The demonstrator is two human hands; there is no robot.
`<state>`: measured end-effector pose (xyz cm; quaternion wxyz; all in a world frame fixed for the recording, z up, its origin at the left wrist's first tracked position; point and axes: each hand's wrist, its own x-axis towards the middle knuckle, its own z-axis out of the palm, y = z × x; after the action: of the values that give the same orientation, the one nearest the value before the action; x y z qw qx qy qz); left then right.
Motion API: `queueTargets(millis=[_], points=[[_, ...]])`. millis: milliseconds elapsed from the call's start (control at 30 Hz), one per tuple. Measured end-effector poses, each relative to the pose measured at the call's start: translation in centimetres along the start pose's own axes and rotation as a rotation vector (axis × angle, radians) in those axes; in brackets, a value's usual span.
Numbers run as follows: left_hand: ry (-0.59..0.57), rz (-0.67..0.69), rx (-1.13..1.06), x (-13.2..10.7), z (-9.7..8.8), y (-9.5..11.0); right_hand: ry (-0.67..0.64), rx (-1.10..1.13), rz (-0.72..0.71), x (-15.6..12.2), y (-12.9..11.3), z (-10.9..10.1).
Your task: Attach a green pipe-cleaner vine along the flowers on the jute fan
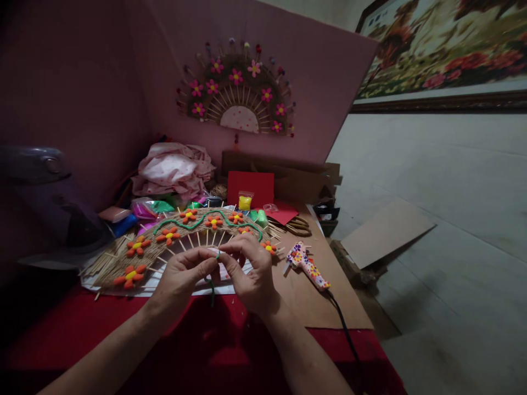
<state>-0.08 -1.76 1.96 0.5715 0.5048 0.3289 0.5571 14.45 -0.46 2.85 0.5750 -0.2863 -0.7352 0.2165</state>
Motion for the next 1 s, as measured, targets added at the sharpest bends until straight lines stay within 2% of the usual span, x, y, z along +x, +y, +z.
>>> queueTargets(millis=[200,533,1000], points=[[0.010,0.004,0.007,-0.17,0.02,-0.06,-0.054,0.080,0.039,0.18,-0.02,-0.08],[0.047,0.008,-0.041,-0.13,0.16,0.06,-0.010,0.108,0.108,0.17,0.19,-0.18],[0.013,0.042,-0.032,0.00,-0.05,-0.39,-0.072,0.081,0.001,0.32,0.35,-0.05]])
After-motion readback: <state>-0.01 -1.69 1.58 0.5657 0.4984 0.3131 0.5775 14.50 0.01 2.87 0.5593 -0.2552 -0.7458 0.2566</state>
